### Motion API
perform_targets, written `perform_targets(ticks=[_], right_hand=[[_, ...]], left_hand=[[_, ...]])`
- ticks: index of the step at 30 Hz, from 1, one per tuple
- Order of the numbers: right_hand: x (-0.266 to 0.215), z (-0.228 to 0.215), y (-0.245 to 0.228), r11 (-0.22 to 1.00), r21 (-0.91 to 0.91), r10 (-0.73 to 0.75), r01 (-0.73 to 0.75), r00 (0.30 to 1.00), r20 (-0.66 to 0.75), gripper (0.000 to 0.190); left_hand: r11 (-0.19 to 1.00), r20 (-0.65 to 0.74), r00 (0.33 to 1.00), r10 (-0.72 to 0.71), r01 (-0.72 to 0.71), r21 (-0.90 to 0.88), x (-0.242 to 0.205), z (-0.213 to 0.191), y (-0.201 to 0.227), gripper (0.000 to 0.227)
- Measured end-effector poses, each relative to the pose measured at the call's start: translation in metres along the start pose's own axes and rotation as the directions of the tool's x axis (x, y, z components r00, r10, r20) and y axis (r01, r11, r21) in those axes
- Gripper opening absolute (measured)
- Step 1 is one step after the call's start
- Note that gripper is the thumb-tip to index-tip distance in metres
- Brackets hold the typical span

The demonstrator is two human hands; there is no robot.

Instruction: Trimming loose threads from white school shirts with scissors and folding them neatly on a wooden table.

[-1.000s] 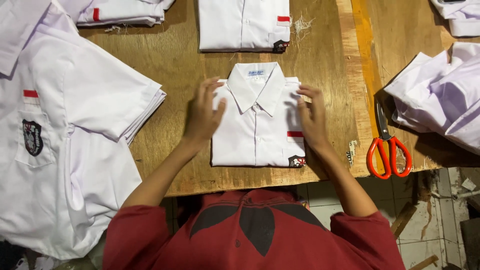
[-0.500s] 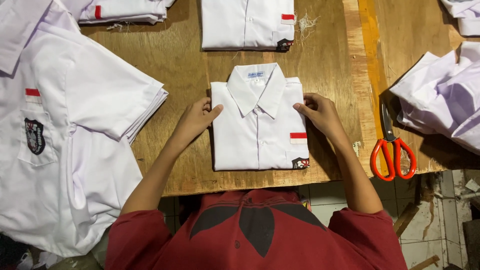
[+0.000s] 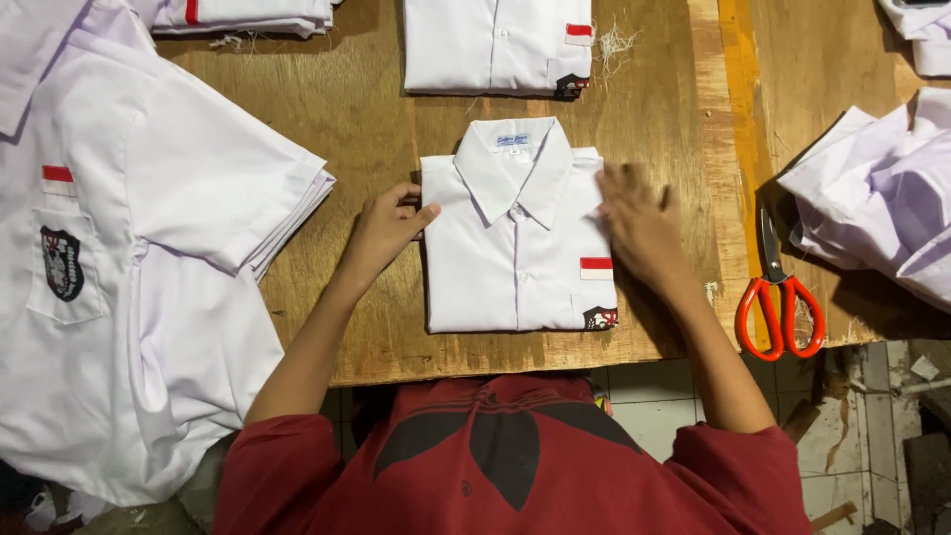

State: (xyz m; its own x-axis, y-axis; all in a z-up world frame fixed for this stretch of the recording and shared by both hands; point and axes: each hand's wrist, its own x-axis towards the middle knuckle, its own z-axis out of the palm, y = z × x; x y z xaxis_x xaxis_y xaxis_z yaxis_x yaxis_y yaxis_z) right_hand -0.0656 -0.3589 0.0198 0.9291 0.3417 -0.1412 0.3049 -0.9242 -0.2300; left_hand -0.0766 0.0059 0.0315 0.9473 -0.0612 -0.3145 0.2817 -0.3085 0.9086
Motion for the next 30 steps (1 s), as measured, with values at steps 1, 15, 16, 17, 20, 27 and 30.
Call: perform_targets(ticks=[1,15,16,17,20,27,30], right_hand=[[-0.004,0.0,0.01,0.993,0.049,0.109,-0.105,0.991,-0.082,0.059],[0.009,0.017,0.031,0.939,0.336,0.048,0.077,0.936,-0.349,0.029],[0.015,0.019,0.029,0.905,0.424,0.156,-0.022,0.946,-0.284,0.031],[0.017,0.02,0.026,0.906,0.423,0.158,-0.024,0.946,-0.284,0.031],[0.022,0.014,0.01,0.86,0.467,0.284,-0.204,0.953,-0.106,0.048],[0.017,-0.021,-0.028,0.761,0.596,0.24,-0.258,0.964,0.111,0.047],[0.008,-0.042,-0.047,0.68,0.698,0.238,-0.223,0.968,0.077,0.046]], left_hand=[[0.999,0.001,1.0,0.003,-0.003,-0.032,-0.001,0.001,-0.001,0.046],[0.996,0.013,1.0,0.0,0.001,-0.089,0.003,-0.002,-0.009,0.052],[0.994,0.028,0.999,-0.018,0.021,-0.105,0.005,-0.002,-0.01,0.057],[0.994,0.031,0.999,-0.017,0.021,-0.106,0.006,-0.001,-0.011,0.057],[0.985,0.047,0.997,-0.057,0.064,-0.162,0.003,-0.001,-0.008,0.06],[0.957,0.168,0.983,0.074,-0.022,-0.288,-0.004,0.007,0.0,0.071],[0.944,0.178,0.977,0.121,-0.058,-0.326,0.005,0.011,-0.009,0.066]])
